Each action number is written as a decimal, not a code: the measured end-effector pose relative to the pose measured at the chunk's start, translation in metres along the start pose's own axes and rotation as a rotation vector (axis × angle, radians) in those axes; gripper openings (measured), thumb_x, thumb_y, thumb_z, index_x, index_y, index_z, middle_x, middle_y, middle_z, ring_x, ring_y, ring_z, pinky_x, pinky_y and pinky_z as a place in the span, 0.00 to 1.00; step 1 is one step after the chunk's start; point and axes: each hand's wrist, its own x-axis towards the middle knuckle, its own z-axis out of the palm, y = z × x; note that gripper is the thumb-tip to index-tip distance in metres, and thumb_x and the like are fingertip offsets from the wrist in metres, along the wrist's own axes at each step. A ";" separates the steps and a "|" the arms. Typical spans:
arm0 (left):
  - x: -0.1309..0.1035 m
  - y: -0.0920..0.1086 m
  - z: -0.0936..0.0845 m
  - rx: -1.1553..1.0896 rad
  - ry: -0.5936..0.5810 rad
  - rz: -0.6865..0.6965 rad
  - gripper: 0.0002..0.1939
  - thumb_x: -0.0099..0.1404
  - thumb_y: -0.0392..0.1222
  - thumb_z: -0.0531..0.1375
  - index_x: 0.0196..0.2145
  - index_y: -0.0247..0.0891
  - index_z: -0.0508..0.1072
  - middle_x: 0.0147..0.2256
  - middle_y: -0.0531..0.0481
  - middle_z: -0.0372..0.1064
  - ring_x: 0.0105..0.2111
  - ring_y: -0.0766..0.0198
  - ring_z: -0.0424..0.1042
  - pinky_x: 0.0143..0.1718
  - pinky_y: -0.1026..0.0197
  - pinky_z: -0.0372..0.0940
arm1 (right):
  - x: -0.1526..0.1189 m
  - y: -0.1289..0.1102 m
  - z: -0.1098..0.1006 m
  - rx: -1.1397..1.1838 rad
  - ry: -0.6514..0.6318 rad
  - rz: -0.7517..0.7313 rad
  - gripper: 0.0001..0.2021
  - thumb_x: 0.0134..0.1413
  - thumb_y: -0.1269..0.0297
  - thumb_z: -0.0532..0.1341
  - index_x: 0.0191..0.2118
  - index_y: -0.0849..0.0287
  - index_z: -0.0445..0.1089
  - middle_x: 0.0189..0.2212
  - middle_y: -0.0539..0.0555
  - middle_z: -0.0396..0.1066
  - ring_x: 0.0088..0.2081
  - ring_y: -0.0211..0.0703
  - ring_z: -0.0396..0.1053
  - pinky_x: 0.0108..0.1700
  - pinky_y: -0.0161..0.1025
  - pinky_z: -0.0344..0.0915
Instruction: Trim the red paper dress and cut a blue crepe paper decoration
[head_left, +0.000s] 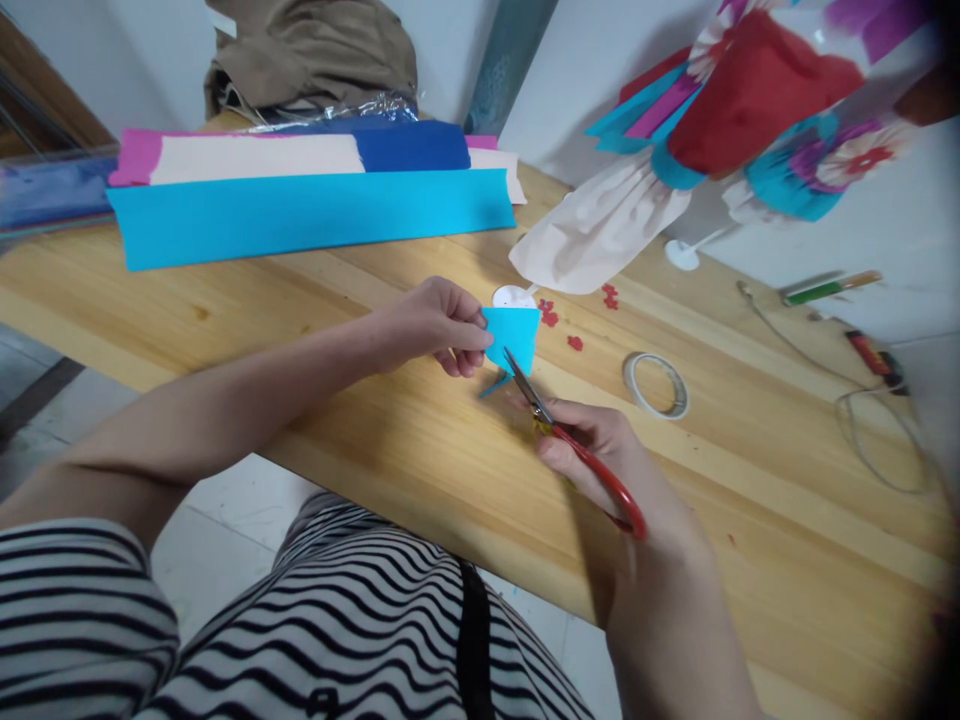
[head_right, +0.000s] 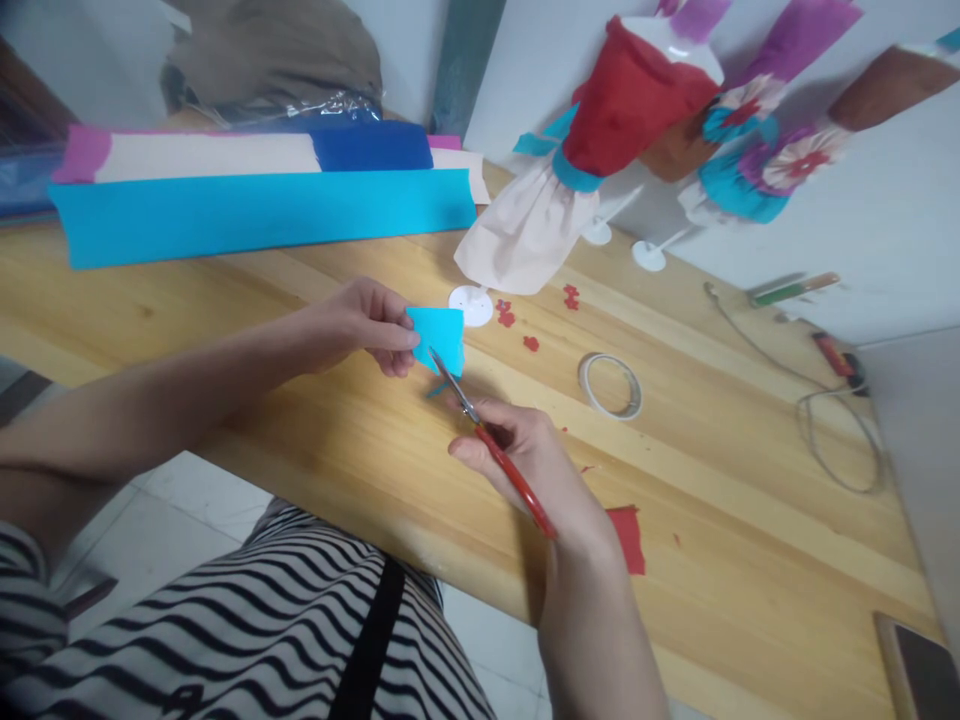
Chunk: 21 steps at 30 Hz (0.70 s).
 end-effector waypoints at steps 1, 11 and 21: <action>0.000 0.000 0.000 0.002 0.005 0.002 0.09 0.62 0.35 0.65 0.24 0.33 0.75 0.26 0.49 0.76 0.28 0.67 0.77 0.34 0.65 0.72 | 0.000 0.000 0.000 0.002 0.002 0.005 0.34 0.49 0.28 0.69 0.39 0.60 0.83 0.22 0.45 0.47 0.26 0.38 0.44 0.27 0.40 0.44; -0.001 -0.003 0.002 0.008 -0.017 0.016 0.08 0.63 0.36 0.65 0.26 0.33 0.76 0.26 0.51 0.75 0.28 0.68 0.75 0.35 0.65 0.71 | 0.003 -0.001 0.005 0.036 0.022 -0.034 0.29 0.50 0.30 0.69 0.29 0.56 0.77 0.21 0.46 0.49 0.26 0.39 0.44 0.27 0.40 0.45; -0.001 -0.004 0.014 -0.015 0.052 -0.029 0.10 0.65 0.34 0.64 0.25 0.32 0.75 0.26 0.50 0.74 0.27 0.69 0.73 0.34 0.64 0.70 | 0.004 0.001 0.010 0.037 0.063 -0.025 0.31 0.51 0.29 0.69 0.34 0.58 0.79 0.22 0.45 0.49 0.27 0.38 0.44 0.27 0.38 0.43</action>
